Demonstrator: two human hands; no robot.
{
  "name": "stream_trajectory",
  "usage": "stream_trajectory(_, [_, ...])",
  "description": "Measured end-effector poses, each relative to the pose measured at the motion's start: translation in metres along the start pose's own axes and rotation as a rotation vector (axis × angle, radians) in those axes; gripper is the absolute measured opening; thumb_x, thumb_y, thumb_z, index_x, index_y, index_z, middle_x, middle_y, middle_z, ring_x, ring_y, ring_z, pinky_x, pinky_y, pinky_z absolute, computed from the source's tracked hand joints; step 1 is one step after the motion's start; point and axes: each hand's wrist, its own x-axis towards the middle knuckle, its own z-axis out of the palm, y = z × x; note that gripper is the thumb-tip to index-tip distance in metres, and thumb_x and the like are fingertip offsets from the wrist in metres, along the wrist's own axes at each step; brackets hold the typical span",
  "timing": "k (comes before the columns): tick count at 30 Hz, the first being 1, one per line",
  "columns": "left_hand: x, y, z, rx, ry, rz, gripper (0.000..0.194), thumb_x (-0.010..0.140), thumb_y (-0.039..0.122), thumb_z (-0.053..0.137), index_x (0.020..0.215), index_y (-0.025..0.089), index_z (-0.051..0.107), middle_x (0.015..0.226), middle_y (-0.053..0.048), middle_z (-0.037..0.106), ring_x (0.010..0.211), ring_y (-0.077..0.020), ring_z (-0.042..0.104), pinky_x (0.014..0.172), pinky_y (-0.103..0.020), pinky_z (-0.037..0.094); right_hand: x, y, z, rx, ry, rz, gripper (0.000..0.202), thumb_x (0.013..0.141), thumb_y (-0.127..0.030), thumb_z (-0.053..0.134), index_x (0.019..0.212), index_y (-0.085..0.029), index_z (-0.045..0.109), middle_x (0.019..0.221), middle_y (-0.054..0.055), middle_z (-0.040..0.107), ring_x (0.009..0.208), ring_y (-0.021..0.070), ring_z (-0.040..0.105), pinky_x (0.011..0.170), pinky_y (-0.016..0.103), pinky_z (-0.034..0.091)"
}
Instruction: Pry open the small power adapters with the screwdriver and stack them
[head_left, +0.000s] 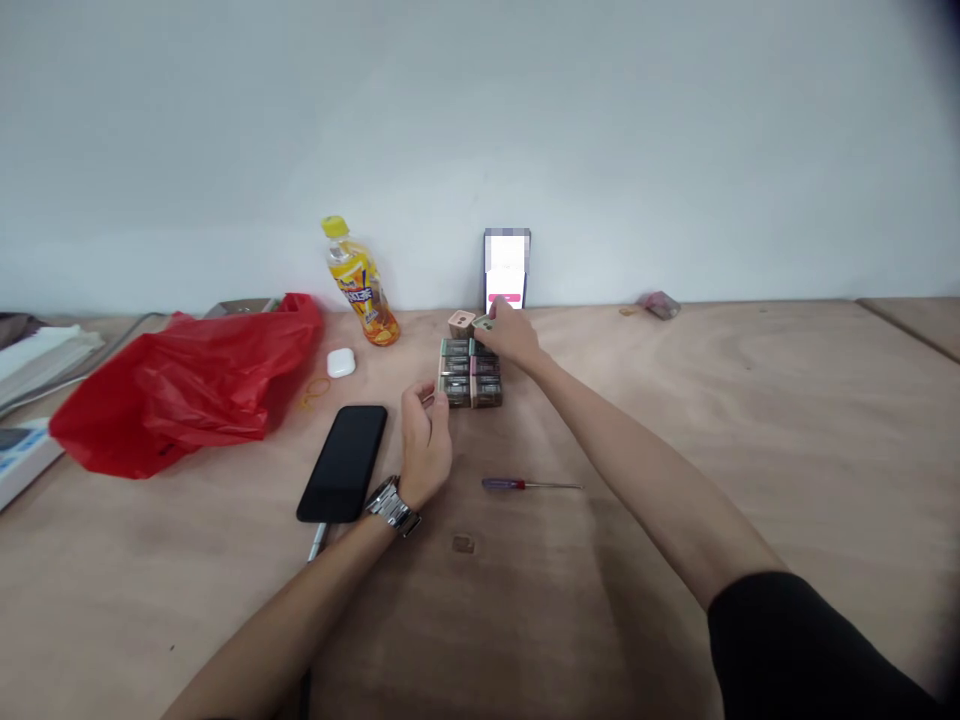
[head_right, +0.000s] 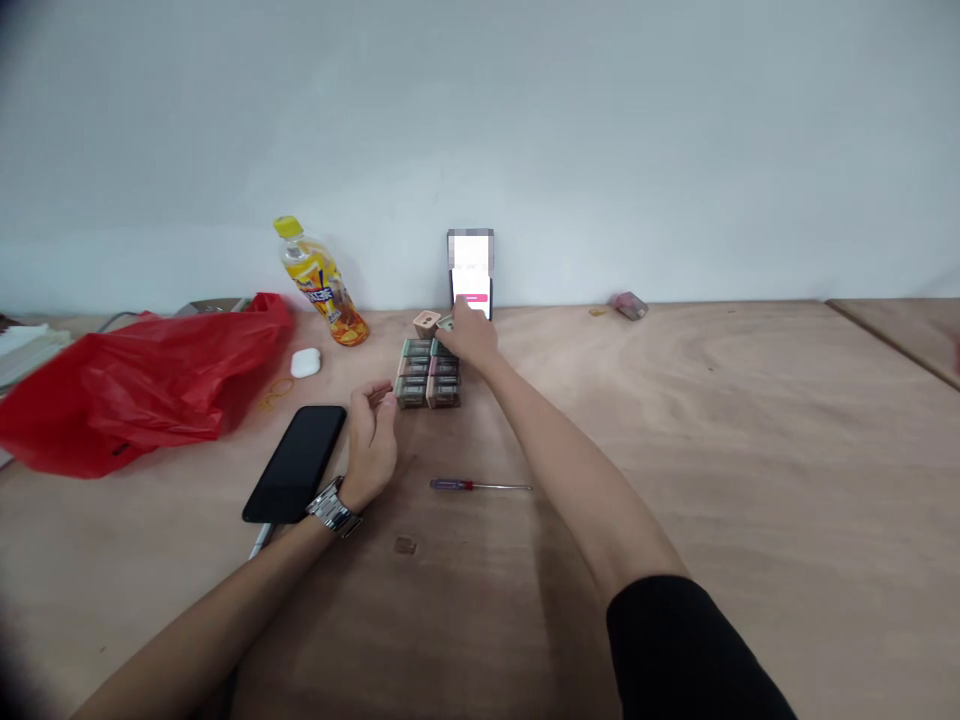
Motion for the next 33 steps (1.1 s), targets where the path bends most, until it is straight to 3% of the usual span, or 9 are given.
stream_trajectory(6, [-0.004, 0.002, -0.001, 0.072, 0.030, 0.099, 0.025, 0.098, 0.036, 0.042, 0.113, 0.017, 0.047, 0.112, -0.010, 0.054, 0.105, -0.0212, 0.054, 0.096, -0.040, 0.045, -0.034, 0.015, -0.034, 0.180, 0.255, -0.089, 0.028, 0.087, -0.031, 0.049, 0.109, -0.019, 0.038, 0.090, 0.009, 0.062, 0.078, 0.0236, 0.059, 0.070, 0.039, 0.047])
stream_trajectory(10, [-0.009, 0.010, -0.002, 0.111, -0.002, 0.301, 0.017, 0.097, 0.031, 0.044, 0.106, 0.018, 0.049, 0.100, -0.007, 0.053, 0.092, -0.0188, 0.053, 0.084, -0.035, 0.047, -0.090, 0.031, -0.064, 0.215, 0.070, -0.243, 0.037, 0.089, -0.035, 0.050, 0.120, -0.021, 0.036, 0.096, 0.009, 0.065, 0.073, 0.0201, 0.061, 0.067, 0.036, 0.050])
stream_trajectory(15, [-0.012, 0.018, -0.004, 0.184, -0.474, 0.548, 0.019, 0.098, 0.023, 0.039, 0.087, 0.018, 0.053, 0.082, -0.004, 0.055, 0.078, -0.0160, 0.053, 0.073, -0.030, 0.047, -0.152, 0.045, -0.067, 0.207, -0.268, -0.376, 0.055, 0.084, -0.032, 0.061, 0.131, -0.024, 0.036, 0.114, 0.012, 0.065, 0.092, 0.0248, 0.065, 0.076, 0.038, 0.053])
stream_trajectory(18, [-0.014, 0.019, -0.002, 0.306, -0.662, 0.700, 0.028, 0.098, 0.024, 0.039, 0.074, 0.018, 0.053, 0.073, -0.003, 0.055, 0.069, -0.0151, 0.053, 0.067, -0.029, 0.046, -0.168, 0.050, -0.059, 0.327, -0.279, -0.275, 0.062, 0.080, -0.031, 0.067, 0.133, -0.024, 0.035, 0.115, 0.011, 0.065, 0.096, 0.0236, 0.066, 0.082, 0.039, 0.053])
stream_trajectory(24, [-0.026, 0.020, 0.006, 0.402, -0.746, 0.987, 0.028, 0.097, 0.024, 0.042, 0.075, 0.017, 0.058, 0.072, -0.004, 0.061, 0.068, -0.0160, 0.058, 0.067, -0.030, 0.049, -0.173, 0.049, -0.056, 0.353, -0.373, -0.271, 0.035, 0.072, -0.023, 0.072, 0.103, -0.021, 0.055, 0.106, 0.006, 0.066, 0.093, 0.0230, 0.064, 0.080, 0.038, 0.052])
stream_trajectory(27, [-0.030, 0.021, 0.005, 0.363, -0.706, 0.983, 0.029, 0.097, 0.025, 0.043, 0.071, 0.018, 0.055, 0.068, -0.003, 0.058, 0.065, -0.0151, 0.056, 0.063, -0.029, 0.049, -0.173, 0.048, -0.060, 0.452, -0.385, -0.246, 0.039, 0.068, -0.014, 0.070, 0.101, -0.023, 0.050, 0.109, 0.005, 0.065, 0.090, 0.0208, 0.064, 0.076, 0.034, 0.052])
stream_trajectory(29, [-0.029, 0.022, 0.003, 0.326, -0.609, 0.872, 0.026, 0.096, 0.024, 0.044, 0.072, 0.018, 0.052, 0.068, -0.003, 0.056, 0.065, -0.0151, 0.054, 0.063, -0.029, 0.048, -0.172, 0.047, -0.062, 0.430, -0.365, -0.264, 0.040, 0.066, -0.010, 0.070, 0.100, -0.022, 0.051, 0.102, 0.003, 0.066, 0.086, 0.0197, 0.063, 0.073, 0.032, 0.051])
stream_trajectory(32, [-0.026, 0.021, 0.001, 0.270, -0.466, 0.628, 0.012, 0.095, 0.028, 0.049, 0.095, 0.016, 0.054, 0.085, -0.007, 0.060, 0.080, -0.0185, 0.058, 0.072, -0.032, 0.051, -0.170, 0.045, -0.064, 0.325, -0.309, -0.375, 0.036, 0.071, -0.016, 0.072, 0.103, -0.022, 0.057, 0.096, 0.004, 0.065, 0.086, 0.0203, 0.062, 0.076, 0.034, 0.051])
stream_trajectory(33, [-0.025, 0.020, 0.001, 0.256, -0.462, 0.563, 0.020, 0.094, 0.032, 0.052, 0.106, 0.016, 0.051, 0.094, -0.009, 0.060, 0.087, -0.0198, 0.059, 0.077, -0.034, 0.052, -0.170, 0.045, -0.064, 0.307, -0.291, -0.414, 0.035, 0.075, -0.020, 0.072, 0.106, -0.022, 0.058, 0.100, 0.005, 0.065, 0.090, 0.0210, 0.062, 0.079, 0.035, 0.051])
